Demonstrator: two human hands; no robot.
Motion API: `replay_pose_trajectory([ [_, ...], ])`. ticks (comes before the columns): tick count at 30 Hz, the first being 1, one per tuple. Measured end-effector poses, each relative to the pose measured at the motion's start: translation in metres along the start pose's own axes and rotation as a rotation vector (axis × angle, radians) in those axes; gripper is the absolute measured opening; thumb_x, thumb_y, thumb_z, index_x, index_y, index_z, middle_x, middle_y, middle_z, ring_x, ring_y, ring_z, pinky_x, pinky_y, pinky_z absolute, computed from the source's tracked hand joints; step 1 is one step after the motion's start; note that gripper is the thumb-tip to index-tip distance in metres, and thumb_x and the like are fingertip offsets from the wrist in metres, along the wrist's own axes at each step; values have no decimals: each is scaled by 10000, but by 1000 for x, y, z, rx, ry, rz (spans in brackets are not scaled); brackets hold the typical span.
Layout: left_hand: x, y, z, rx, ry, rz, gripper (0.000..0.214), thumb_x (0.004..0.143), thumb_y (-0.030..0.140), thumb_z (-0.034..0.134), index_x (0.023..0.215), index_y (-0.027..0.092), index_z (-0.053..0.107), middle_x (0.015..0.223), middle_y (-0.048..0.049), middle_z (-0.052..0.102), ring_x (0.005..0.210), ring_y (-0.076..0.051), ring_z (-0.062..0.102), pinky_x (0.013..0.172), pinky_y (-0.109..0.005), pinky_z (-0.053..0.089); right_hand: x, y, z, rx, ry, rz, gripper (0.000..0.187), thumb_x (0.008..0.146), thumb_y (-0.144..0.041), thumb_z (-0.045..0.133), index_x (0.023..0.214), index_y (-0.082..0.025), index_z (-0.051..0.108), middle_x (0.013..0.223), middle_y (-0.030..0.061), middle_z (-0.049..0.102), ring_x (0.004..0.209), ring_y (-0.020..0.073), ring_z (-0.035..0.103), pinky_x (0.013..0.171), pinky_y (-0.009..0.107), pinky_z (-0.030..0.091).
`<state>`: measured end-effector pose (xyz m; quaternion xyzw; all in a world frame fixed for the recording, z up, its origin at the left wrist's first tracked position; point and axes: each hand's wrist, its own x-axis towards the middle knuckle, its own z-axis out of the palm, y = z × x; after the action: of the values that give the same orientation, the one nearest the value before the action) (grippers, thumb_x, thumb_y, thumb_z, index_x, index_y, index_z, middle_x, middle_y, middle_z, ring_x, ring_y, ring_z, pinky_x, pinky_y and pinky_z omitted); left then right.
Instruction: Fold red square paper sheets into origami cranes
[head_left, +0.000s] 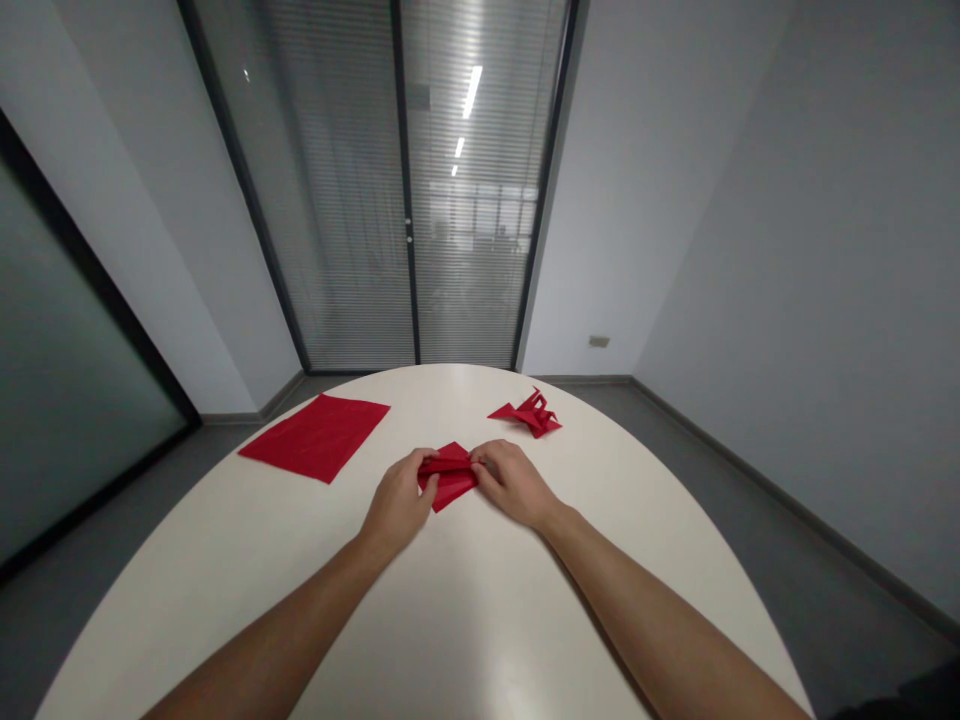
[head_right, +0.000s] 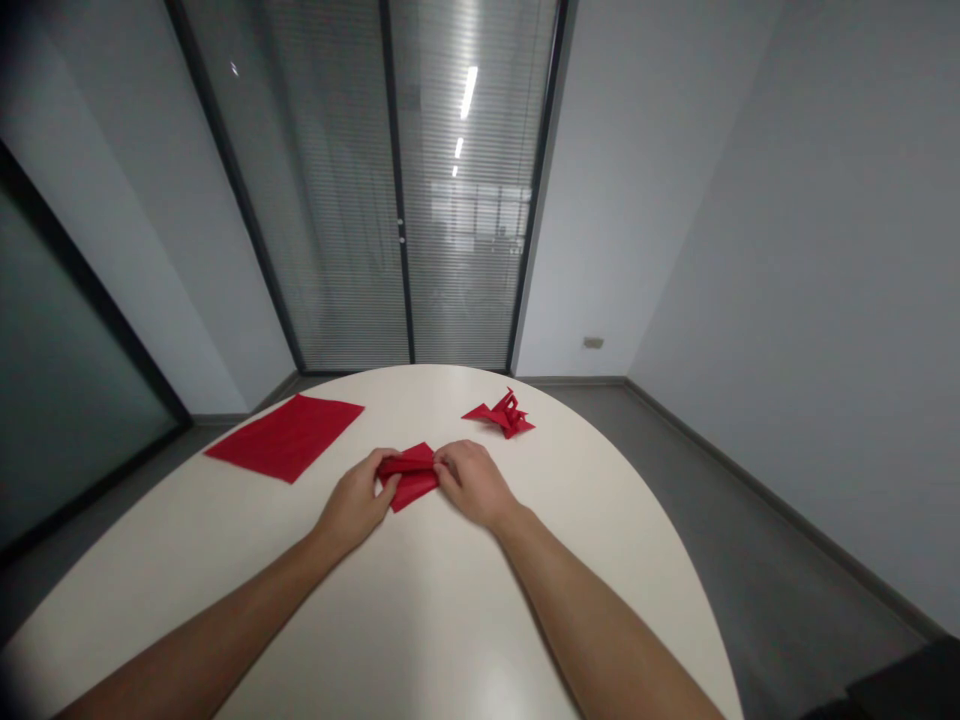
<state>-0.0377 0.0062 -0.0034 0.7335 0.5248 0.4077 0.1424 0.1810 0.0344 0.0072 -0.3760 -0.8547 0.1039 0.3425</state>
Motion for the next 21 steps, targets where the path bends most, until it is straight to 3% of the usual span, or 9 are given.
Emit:
replay_pose_trajectory([
  [6,0,4,-4,11,54,-42,169,964,260,477,1057,211,609,1005,-75,728,913,-238,690,829,-359,522,0,0,0,52,66,84,127,998,-244,495,1020,-212,616,950,49,693,892,202,621,881,348,446],
  [15,-2,7,-6,-75,86,-56,188,968,324,496,1025,213,637,967,-57,740,866,-227,691,806,-333,514,-1,-4,-2,160,83,77,180,971,-247,547,1138,-227,613,1112,63,705,1009,214,644,903,348,479],
  [21,0,7,-6,-276,61,-79,223,960,356,518,1052,190,636,1001,-79,745,867,-211,712,784,-304,545,0,-2,2,366,171,150,174,986,-324,527,1106,-217,595,1046,67,692,926,198,653,740,296,527],
])
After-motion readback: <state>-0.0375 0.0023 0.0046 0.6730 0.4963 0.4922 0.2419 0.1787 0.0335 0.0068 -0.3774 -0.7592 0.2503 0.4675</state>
